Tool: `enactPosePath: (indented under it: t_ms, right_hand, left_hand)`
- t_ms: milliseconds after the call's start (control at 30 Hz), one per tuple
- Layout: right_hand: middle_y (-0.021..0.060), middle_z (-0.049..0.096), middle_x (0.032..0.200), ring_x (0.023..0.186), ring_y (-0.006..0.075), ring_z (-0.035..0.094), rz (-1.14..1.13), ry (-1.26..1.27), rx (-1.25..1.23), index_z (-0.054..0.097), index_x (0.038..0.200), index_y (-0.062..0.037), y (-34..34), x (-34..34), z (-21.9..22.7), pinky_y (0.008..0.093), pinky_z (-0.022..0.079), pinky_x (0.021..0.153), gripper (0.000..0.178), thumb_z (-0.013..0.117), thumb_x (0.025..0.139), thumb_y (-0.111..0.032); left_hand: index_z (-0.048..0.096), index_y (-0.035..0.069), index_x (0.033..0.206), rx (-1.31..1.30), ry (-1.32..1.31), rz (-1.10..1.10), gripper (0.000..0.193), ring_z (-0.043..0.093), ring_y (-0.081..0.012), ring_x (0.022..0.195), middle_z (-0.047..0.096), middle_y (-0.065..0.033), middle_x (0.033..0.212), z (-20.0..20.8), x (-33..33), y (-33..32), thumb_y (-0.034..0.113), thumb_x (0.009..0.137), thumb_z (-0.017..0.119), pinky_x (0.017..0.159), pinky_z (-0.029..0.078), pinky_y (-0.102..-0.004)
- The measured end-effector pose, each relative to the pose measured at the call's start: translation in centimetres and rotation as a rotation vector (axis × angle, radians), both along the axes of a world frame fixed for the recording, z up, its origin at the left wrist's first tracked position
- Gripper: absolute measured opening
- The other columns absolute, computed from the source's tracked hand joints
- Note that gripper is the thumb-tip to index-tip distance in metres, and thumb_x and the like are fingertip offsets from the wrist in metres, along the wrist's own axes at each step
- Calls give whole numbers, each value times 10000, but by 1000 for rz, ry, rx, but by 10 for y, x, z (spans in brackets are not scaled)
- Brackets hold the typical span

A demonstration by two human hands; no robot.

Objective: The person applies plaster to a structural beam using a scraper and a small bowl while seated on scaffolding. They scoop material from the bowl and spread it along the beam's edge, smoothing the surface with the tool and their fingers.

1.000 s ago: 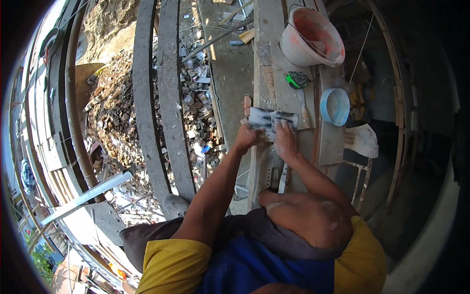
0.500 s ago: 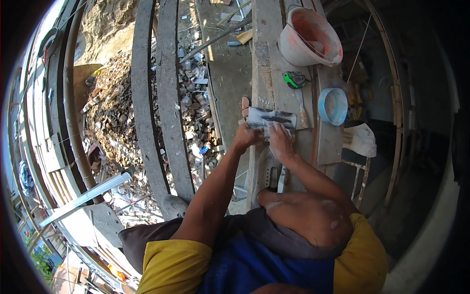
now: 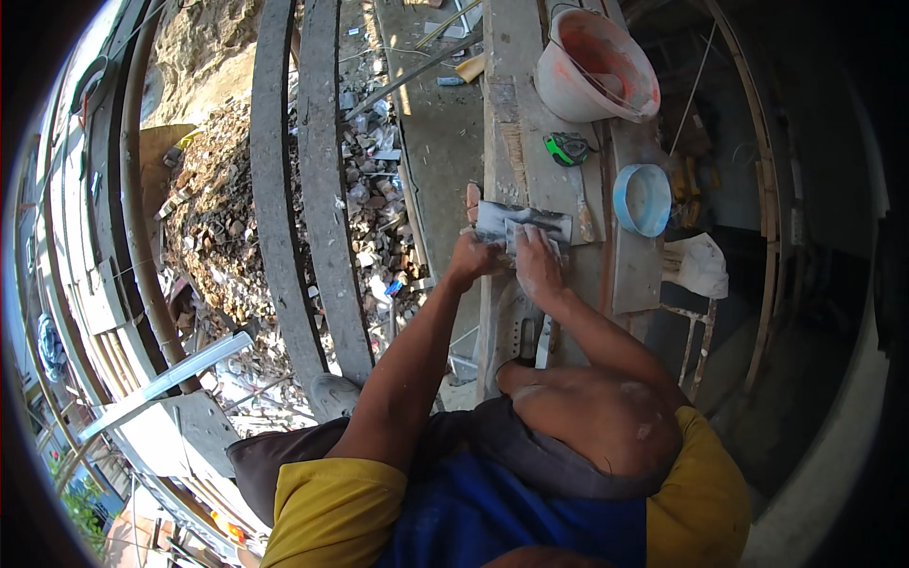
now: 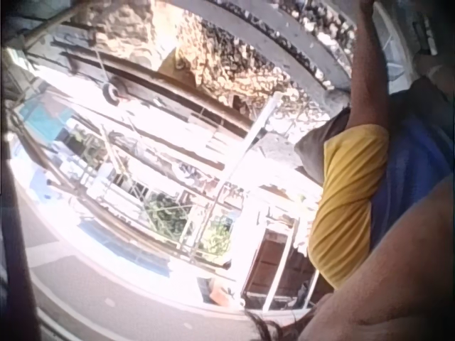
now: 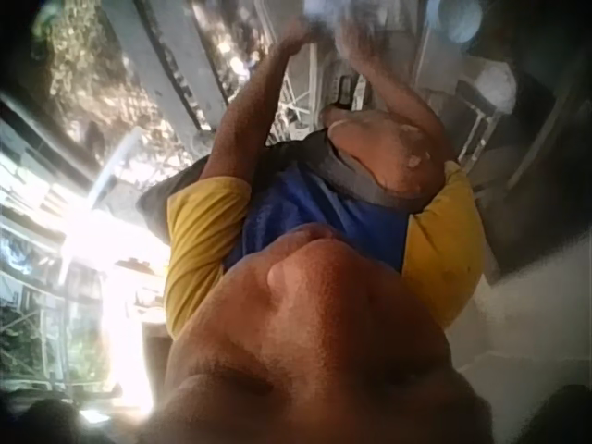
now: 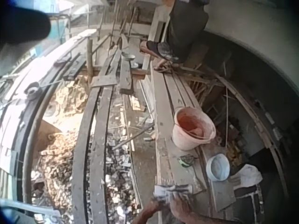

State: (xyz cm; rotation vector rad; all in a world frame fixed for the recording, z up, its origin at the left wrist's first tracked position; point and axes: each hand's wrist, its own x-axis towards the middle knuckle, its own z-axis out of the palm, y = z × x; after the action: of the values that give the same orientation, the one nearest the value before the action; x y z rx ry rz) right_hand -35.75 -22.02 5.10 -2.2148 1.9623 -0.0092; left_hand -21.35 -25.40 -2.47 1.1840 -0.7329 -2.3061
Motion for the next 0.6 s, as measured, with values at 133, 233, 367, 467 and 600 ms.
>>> enactPosePath:
  t_ms: [133,233,367,467,600]
  right_hand:
    - [238,576,1111,1044,388,577,34,-47,-1,563,1115,56,-1,-10,1,474,488,866,270,446,918,-88]
    - [239,582,1112,1084,377,566,-192,76,127,554,1176,58,-15,-21,0,463,479,908,319,447,914,-89]
    - [236,571,1106,1092,380,555,24,-1,80,541,1176,74,2,14,5,460,479,917,321,440,920,-93]
    - [225,563,1120,1100,370,550,-128,74,76,525,1212,80,-17,-4,8,449,481,928,354,443,913,-91]
    - [234,538,1158,1096,374,547,-28,22,113,518,1221,79,3,14,8,446,483,919,359,460,905,-81]
  left_hand:
    - [651,-50,1040,-65,-26,-6,204,696,-237,805,689,-130,952,6,-2,3,99,908,608,696,603,-352]
    - [651,-39,1050,37,10,44,196,694,-242,817,690,-121,954,6,-9,4,51,901,560,699,602,-353]
    - [645,-45,1062,-263,-112,-61,214,692,-236,825,691,-122,967,-23,-1,5,47,894,549,702,600,-350]
    - [649,-47,1050,-200,-91,-15,211,691,-225,821,691,-121,960,-21,-11,5,71,895,567,698,591,-344]
    - [661,-44,1008,-211,-107,-20,190,687,-215,798,690,-115,926,-26,-7,11,85,894,579,686,575,-341]
